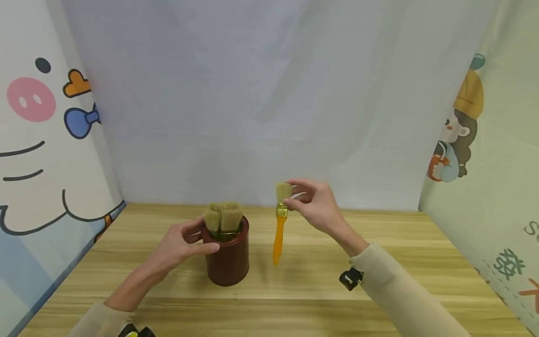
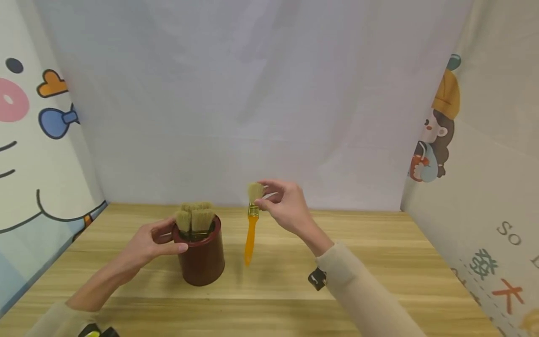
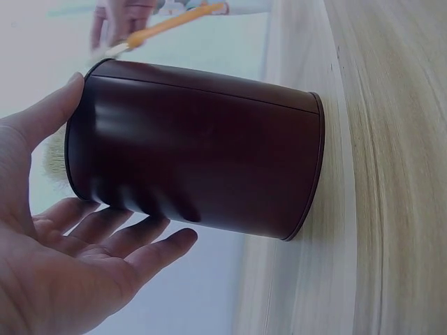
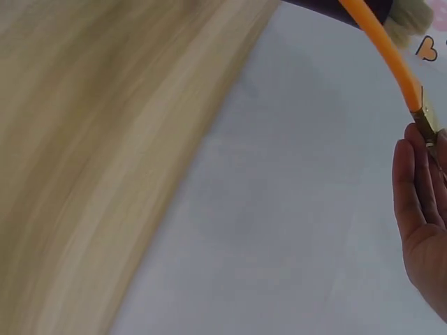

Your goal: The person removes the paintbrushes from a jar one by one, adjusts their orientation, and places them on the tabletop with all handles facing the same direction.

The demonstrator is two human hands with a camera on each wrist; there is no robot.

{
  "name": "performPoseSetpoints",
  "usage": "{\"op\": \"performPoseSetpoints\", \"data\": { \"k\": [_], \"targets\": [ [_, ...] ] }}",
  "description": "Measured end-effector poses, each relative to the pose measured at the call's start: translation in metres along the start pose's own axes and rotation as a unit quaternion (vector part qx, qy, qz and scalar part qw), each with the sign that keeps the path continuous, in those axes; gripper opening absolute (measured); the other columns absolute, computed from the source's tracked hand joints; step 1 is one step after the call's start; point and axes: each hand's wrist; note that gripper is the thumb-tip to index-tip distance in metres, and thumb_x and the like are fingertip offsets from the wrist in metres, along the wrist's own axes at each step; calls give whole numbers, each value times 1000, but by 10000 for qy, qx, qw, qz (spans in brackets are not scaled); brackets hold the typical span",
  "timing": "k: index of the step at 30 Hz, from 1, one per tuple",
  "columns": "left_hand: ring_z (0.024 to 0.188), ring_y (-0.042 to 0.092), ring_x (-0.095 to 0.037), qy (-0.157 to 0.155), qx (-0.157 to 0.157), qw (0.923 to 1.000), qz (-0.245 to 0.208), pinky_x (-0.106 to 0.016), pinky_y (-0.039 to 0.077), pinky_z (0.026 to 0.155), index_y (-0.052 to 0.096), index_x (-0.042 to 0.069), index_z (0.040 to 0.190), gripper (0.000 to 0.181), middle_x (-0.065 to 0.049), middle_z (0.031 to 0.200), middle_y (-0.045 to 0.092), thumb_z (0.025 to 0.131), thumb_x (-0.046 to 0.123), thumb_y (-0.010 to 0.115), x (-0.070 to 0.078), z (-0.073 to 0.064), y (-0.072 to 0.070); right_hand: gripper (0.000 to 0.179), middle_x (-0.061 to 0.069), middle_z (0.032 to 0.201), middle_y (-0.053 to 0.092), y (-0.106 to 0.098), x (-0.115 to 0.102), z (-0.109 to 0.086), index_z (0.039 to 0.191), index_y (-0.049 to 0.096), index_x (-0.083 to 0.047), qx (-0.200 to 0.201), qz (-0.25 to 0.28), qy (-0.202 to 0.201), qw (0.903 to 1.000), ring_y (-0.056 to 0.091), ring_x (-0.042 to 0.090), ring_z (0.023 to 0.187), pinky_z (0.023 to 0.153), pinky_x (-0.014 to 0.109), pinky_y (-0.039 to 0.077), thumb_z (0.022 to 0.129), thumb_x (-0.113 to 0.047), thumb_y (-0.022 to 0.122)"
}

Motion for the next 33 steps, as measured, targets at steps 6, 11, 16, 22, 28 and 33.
{"op": "performPoseSetpoints", "data": {
  "k": [6,11,16,22,28,33],
  "targets": [
    [145,41,-46,117,35,9999,32,-52,46,111,21,-5,165,99,-29,162,36,93,24,83,0,0,-2,46,23,110,71,6,25,-10,137,66,7,-213,11,488,9986,77,33,89,74,36,64,92,8,77],
    [146,40,-47,67,-7,10000,40,-52,45,111,21,-7,164,99,-30,163,34,93,24,83,-1,-2,-3,45,24,110,70,14,42,-18,137,65,8,-431,50,767,9961,77,34,86,72,36,64,94,4,77],
    [146,39,-47,12,-15,10000,17,-53,45,112,20,-6,165,100,-30,164,32,93,24,83,-2,-3,-4,45,23,109,69,21,54,-22,137,64,9,-543,126,1035,9931,77,34,84,72,38,64,94,2,78],
    [147,39,-47,-10,-82,10000,-43,-52,46,111,21,-5,165,100,-29,165,31,93,26,83,-1,-1,-3,46,22,106,71,25,64,-25,137,63,11,-711,208,1165,9904,77,34,84,78,55,63,94,3,77],
    [146,39,-47,13,-127,9999,-94,-52,47,110,22,-4,165,98,-28,165,30,93,25,83,-2,0,-2,48,21,105,71,28,73,-27,140,60,12,-945,299,1327,9862,77,35,85,82,59,61,95,4,76],
    [147,39,-47,22,-101,9999,-91,-52,48,110,22,-4,165,98,-28,166,29,93,25,83,-1,-1,-3,49,19,103,70,32,78,-24,140,60,12,-1027,151,1380,9850,77,36,84,77,56,62,94,3,77]
  ]
}}
Point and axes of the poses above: each hand's wrist, its own z-axis towards the middle knuckle, its own y-axis out of the palm, x = y × z
